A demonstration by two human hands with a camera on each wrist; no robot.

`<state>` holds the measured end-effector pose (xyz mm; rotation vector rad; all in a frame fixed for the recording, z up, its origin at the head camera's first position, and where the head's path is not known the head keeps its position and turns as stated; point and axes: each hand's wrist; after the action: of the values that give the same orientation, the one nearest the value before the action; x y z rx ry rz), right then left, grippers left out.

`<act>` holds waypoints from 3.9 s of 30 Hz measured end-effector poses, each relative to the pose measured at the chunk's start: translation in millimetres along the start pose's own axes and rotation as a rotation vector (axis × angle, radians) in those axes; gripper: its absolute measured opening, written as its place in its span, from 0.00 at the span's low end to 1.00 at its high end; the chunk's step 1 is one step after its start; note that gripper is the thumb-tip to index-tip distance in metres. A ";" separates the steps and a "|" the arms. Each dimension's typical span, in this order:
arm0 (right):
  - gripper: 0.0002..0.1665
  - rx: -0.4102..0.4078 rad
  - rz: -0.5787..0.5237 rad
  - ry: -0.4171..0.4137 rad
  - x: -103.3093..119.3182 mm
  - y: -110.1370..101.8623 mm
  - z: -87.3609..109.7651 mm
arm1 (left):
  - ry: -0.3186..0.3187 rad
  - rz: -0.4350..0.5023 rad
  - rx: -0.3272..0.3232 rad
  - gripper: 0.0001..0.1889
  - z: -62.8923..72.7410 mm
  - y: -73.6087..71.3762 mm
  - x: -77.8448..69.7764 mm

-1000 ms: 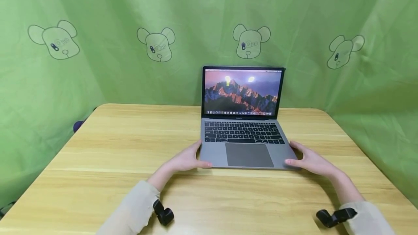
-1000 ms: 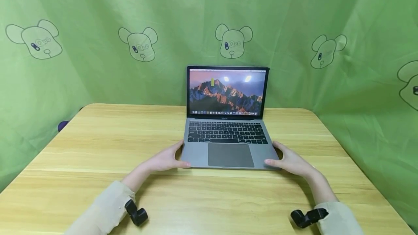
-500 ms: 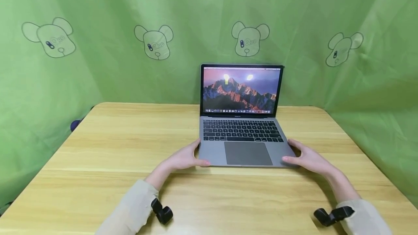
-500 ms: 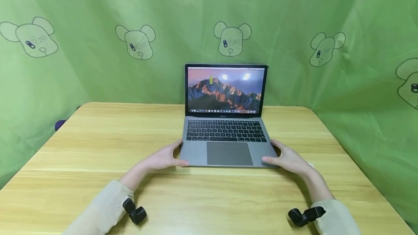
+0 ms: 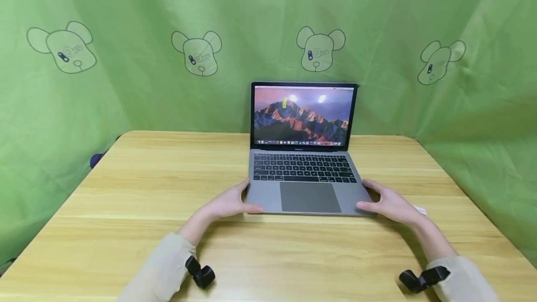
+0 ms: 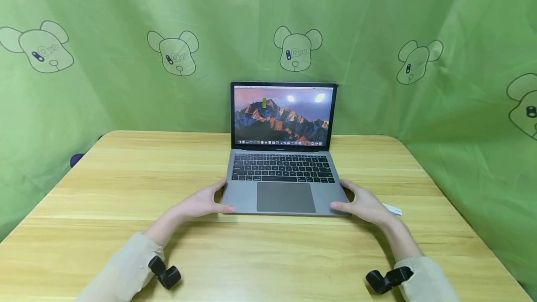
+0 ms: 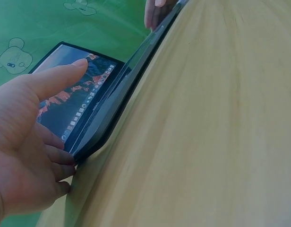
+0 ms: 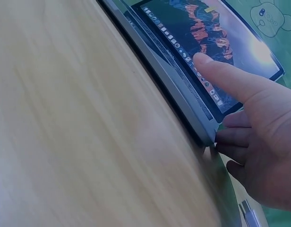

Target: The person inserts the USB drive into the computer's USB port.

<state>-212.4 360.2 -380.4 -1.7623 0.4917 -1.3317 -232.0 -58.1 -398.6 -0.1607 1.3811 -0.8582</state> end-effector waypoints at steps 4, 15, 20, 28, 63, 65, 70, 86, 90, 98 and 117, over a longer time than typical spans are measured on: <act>0.52 0.003 0.006 -0.007 -1.6 -1.7 1.0 | -0.017 -0.005 -0.011 0.54 -0.6 1.3 -1.3; 0.54 0.024 -0.029 -0.014 -5.3 -3.4 4.4 | -0.053 0.059 -0.024 0.53 -0.1 2.7 -0.6; 0.55 0.031 -0.025 -0.012 -7.3 -3.2 5.8 | -0.048 0.073 -0.025 0.53 0.0 3.8 -0.6; 0.55 0.019 -0.048 -0.036 -10.7 -2.6 7.5 | -0.037 0.089 -0.014 0.53 -1.9 5.2 2.6; 0.56 0.059 -0.113 -0.129 -19.9 -6.5 7.2 | -0.062 0.071 -0.030 0.52 2.9 1.6 3.4; 0.56 0.057 -0.109 -0.137 -20.5 -7.6 7.8 | -0.065 0.074 -0.031 0.52 1.7 1.9 3.1; 0.56 0.058 -0.109 -0.165 -23.0 -9.7 9.6 | -0.070 0.072 -0.031 0.51 -0.1 2.6 2.4; 0.55 0.052 -0.090 -0.169 -24.8 -6.3 10.8 | -0.027 0.041 -0.009 0.51 0.7 0.5 1.4; 0.53 0.053 -0.092 -0.170 -24.0 -7.6 9.4 | -0.039 0.014 -0.009 0.52 0.2 -0.5 0.9; 0.48 0.055 -0.057 -0.173 -25.1 -10.6 7.2 | -0.043 -0.040 -0.019 0.52 -2.0 -1.3 -2.1; 0.37 -0.164 0.005 -0.080 -57.7 -52.3 26.0 | 0.068 -0.433 -0.238 0.47 -4.2 5.1 -8.0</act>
<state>-218.2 441.8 -373.6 -1.9392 0.5734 -1.2412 -233.1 -48.1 -396.1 -0.6372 1.5369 -1.0582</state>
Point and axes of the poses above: each hand's wrist, its own z-axis away from the middle knuckle, its own y-axis out of the palm, x = y × z, and after that the axes turned 12 degrees about -y, right-handed
